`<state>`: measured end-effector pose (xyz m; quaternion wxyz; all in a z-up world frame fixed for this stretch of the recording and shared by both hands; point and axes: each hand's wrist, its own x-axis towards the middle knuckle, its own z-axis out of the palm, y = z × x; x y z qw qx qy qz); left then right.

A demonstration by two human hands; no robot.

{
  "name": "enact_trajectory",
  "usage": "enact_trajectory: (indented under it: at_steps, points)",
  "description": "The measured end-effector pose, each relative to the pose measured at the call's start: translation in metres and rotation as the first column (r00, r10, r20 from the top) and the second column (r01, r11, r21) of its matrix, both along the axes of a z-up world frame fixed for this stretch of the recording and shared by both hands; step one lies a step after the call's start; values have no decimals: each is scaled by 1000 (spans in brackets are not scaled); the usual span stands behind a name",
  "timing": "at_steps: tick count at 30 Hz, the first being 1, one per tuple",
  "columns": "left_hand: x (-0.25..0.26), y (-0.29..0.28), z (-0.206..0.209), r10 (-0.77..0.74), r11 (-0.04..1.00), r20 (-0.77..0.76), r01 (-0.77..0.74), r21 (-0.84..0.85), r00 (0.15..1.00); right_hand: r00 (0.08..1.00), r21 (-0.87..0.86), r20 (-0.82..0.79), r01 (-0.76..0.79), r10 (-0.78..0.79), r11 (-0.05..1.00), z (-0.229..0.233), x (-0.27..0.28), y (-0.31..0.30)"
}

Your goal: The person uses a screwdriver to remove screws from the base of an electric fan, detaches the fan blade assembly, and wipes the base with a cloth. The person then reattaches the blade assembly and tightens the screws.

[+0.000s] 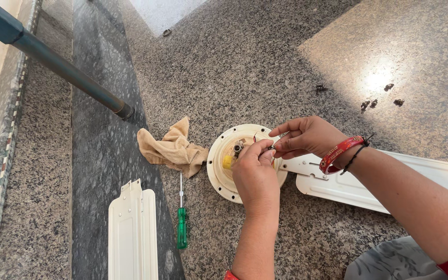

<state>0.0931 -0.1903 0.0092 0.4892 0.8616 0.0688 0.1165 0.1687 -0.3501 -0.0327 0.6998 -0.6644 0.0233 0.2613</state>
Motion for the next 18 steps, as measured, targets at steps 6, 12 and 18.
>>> enact_trajectory:
  at_steps: [6,12,18]
  points:
    - [-1,0,0,-14,995,129,1,104,992,996,154,-86,2,12,988,1,0,-3]
    - [1,2,5,-7,989,50,14,-144,999,985,258,-171,34,11,966,-5,3,-9]
    - [1,0,5,-31,974,102,53,-220,994,984,294,-164,-24,75,956,-9,6,-14]
